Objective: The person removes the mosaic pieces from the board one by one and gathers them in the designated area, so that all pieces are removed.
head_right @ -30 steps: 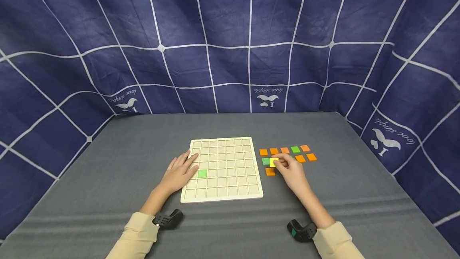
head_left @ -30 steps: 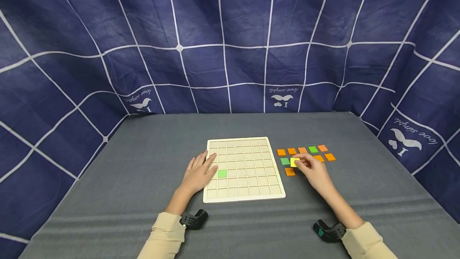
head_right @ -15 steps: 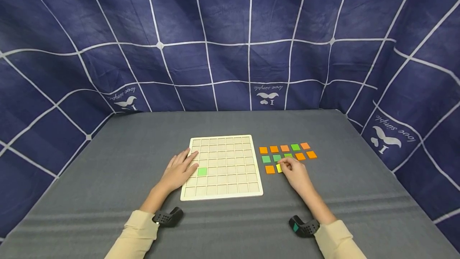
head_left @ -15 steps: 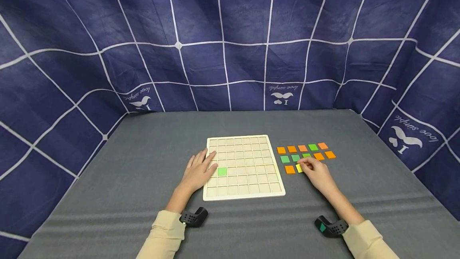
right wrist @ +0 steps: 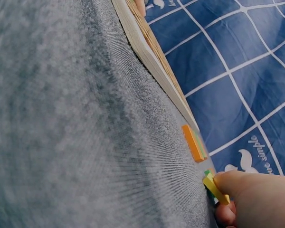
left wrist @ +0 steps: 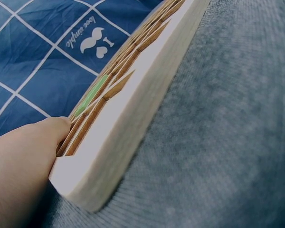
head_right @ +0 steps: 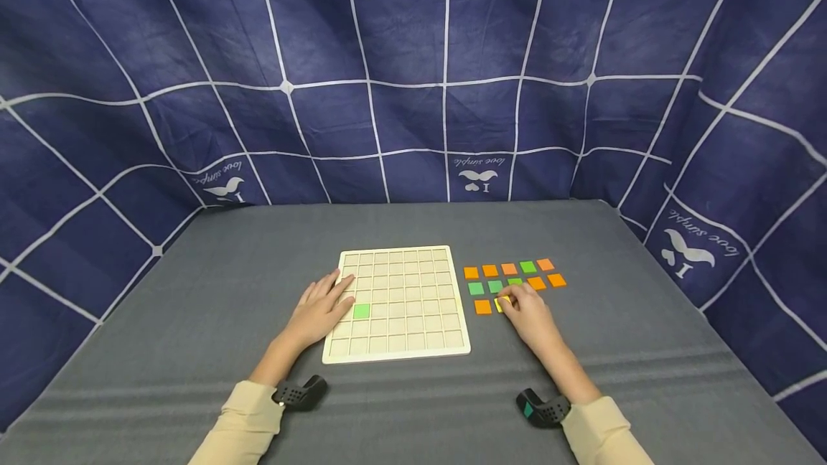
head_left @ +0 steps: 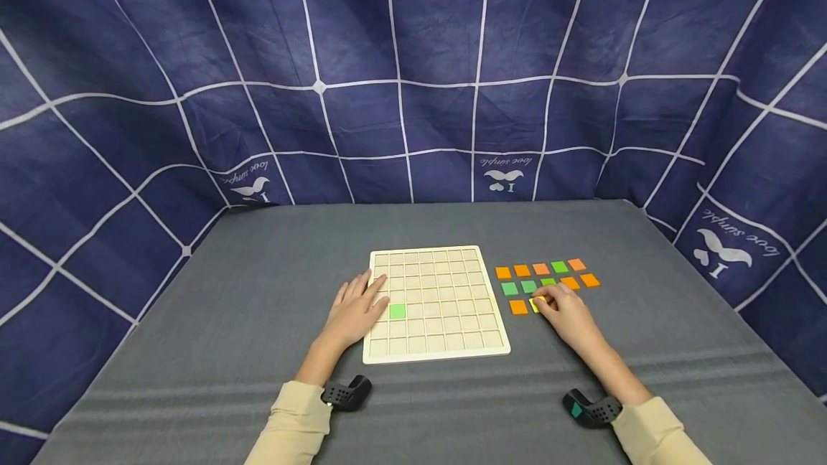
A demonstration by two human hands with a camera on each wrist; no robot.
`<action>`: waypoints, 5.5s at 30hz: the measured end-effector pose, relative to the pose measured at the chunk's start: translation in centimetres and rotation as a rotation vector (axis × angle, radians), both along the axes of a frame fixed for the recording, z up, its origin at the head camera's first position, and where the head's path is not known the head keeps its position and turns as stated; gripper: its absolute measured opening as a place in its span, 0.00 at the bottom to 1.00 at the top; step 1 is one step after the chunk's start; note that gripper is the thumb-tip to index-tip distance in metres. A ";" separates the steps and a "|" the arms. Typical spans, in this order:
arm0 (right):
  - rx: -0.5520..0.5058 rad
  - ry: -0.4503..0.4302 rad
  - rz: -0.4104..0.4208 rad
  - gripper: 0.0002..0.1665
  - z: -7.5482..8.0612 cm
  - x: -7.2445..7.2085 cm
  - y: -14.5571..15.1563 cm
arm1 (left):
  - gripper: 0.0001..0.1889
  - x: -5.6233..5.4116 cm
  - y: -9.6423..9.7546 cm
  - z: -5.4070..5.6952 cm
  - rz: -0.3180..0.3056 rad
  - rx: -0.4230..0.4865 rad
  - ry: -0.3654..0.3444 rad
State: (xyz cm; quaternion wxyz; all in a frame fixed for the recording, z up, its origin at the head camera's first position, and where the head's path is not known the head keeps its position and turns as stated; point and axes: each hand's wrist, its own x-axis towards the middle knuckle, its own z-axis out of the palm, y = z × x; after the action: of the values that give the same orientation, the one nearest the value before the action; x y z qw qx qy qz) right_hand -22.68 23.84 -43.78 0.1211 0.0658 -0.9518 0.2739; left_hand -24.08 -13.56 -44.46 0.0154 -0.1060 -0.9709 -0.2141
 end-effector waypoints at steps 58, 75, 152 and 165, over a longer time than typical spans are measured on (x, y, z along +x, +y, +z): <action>-0.181 0.012 0.318 0.05 3.1 2.4 -13.0 | 0.28 0.2 0.1 0.4 0.009 -0.006 0.003; -0.239 -0.122 0.410 0.10 1.4 0.7 -20.7 | 0.27 0.1 0.1 0.0 0.007 -0.015 0.013; -0.306 -0.213 0.341 0.10 1.5 -0.1 -19.6 | 0.28 0.2 -0.1 0.2 -0.003 -0.004 0.021; -0.292 -0.221 0.363 0.10 2.2 0.9 -16.7 | 0.27 0.2 0.0 0.2 0.004 -0.006 0.021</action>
State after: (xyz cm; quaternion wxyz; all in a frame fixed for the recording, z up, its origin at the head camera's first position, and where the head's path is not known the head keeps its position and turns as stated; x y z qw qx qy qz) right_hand -21.76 7.17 -41.54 -0.0265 0.1869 -0.8822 0.4314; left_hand -23.92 -13.56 -44.26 0.0257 -0.1063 -0.9716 -0.2098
